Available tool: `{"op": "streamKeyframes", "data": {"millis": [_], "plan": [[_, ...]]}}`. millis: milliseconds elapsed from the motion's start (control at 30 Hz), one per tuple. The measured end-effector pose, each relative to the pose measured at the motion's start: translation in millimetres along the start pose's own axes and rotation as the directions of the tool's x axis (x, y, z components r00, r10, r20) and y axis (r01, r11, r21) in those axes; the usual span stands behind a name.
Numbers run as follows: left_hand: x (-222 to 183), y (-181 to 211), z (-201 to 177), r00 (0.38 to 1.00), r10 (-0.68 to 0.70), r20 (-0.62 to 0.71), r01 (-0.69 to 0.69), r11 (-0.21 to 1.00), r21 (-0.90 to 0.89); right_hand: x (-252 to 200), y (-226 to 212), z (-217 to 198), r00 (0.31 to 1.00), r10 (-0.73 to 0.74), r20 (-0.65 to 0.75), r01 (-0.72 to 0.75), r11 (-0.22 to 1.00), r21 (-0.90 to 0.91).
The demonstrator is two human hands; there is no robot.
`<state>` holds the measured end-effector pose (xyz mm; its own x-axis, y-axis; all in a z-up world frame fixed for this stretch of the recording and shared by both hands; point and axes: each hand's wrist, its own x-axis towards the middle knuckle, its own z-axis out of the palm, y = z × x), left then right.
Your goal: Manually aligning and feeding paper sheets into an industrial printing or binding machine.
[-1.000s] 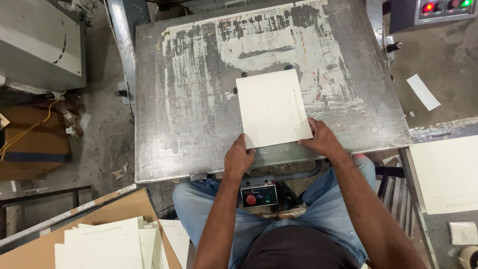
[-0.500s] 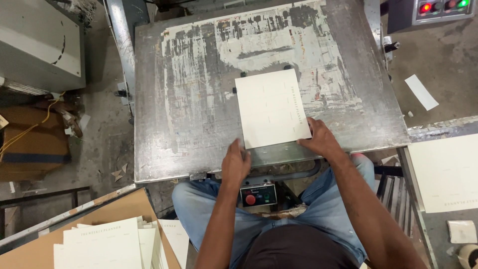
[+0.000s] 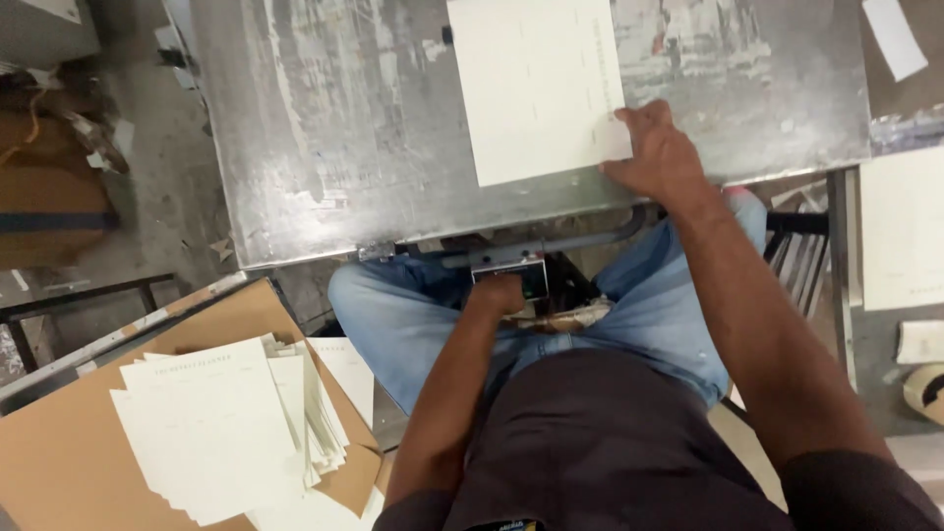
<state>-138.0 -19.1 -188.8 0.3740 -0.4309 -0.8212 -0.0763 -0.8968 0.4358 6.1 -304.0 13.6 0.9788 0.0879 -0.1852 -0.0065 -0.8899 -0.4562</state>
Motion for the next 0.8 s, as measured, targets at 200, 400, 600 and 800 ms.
{"op": "streamKeyframes", "data": {"millis": [200, 400, 600, 800], "plan": [[-3, 30, 16, 0.984, -0.174, 0.035, 0.165, 0.969, 0.182, 10, -14, -14, 0.993, 0.062, 0.104, -0.061, 0.998, -0.017], [-22, 37, -13, 0.959, -0.254, 0.125, 0.237, 0.962, 0.139, 8, -13, -11, 1.0, 0.014, 0.002, -0.014, 1.0, -0.023], [-16, 25, 26, 0.986, -0.15, 0.066, 0.139, 0.978, 0.155, 18, -18, -6, 0.998, 0.057, -0.031, -0.059, 0.997, -0.051], [-2, 16, 25, 0.998, -0.048, -0.026, 0.053, 0.978, 0.202, 52, -29, -21, 0.987, 0.151, 0.055, -0.139, 0.972, -0.188]]}}
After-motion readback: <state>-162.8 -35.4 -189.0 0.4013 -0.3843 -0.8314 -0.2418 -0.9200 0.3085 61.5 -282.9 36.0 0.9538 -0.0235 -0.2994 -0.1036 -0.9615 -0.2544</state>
